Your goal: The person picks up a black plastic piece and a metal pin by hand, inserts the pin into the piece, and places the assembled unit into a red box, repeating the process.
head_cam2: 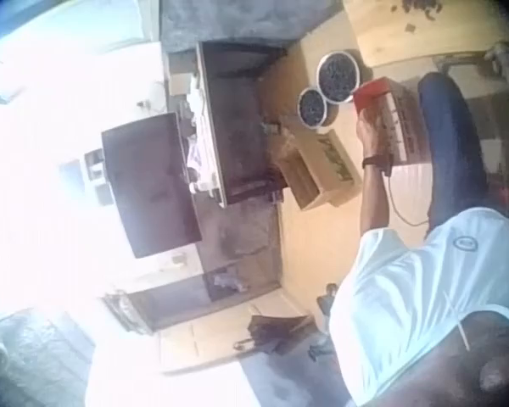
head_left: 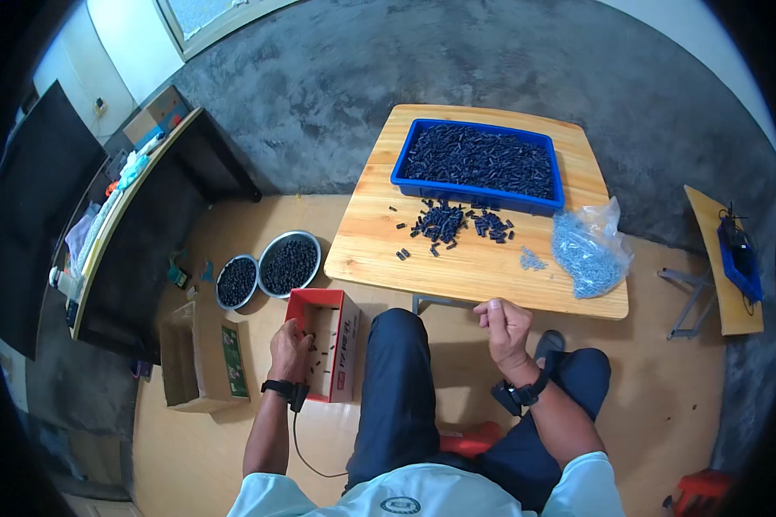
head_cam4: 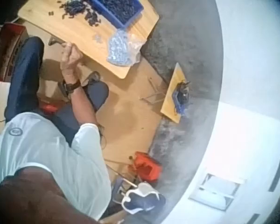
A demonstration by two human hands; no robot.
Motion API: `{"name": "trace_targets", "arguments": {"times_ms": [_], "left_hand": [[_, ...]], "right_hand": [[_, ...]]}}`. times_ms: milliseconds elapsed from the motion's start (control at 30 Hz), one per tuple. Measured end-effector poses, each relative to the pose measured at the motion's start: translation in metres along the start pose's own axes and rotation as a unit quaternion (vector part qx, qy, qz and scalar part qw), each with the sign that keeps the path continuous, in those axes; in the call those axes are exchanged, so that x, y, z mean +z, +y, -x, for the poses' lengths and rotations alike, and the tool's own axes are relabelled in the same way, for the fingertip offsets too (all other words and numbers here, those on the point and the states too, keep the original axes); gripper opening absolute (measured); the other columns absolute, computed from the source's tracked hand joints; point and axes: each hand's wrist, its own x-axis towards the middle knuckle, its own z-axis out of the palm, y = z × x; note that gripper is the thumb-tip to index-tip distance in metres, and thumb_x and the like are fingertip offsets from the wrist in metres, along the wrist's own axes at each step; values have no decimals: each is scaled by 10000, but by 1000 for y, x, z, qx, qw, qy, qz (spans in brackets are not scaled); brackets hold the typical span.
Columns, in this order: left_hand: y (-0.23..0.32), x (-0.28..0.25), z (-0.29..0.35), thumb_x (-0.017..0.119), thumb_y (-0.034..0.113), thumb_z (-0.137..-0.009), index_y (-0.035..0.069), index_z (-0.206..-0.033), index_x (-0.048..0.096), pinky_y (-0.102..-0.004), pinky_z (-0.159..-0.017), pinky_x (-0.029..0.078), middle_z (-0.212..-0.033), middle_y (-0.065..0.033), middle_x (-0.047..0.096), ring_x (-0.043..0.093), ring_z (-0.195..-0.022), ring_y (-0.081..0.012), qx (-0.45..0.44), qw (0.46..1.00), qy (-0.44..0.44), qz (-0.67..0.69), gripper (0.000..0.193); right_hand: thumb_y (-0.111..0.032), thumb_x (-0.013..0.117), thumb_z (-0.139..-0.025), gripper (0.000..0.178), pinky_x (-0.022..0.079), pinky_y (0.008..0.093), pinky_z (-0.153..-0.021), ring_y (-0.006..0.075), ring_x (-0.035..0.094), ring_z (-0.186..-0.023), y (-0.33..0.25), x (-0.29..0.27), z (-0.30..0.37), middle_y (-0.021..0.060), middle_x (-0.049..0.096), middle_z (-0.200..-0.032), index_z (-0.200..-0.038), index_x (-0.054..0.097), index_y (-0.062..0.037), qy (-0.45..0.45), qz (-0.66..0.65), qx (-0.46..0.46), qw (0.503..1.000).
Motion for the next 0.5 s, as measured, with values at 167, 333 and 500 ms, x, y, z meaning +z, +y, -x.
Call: {"name": "trace_targets", "arguments": {"times_ms": [167,333,500], "left_hand": [[73,-15,-25,711,81,-855,-18,-1052,697,-404,-761,549,-910,-185,683,691,-825,-327,216,962,157,61,220],[188,-21,-43,727,79,-855,-15,-990,721,-356,-670,548,-873,-162,686,688,-734,-288,265,952,76,133,165],[233,1,-65,754,150,-819,-21,-1022,720,-405,-715,553,-876,-167,689,692,-759,-314,306,948,48,68,268]], "right_hand": [[-135,617,-972,263,435,327,-532,195,562,-517,-2,-1,-8,123,597,-604,-766,668,20,21,53,-29,998],[-127,622,-972,276,423,308,-518,158,547,-510,5,-2,-11,87,582,-585,-741,665,19,17,70,-34,997],[-127,653,-953,270,386,338,-496,207,500,-478,8,-4,-13,116,538,-574,-720,624,7,31,51,-24,998]]}}
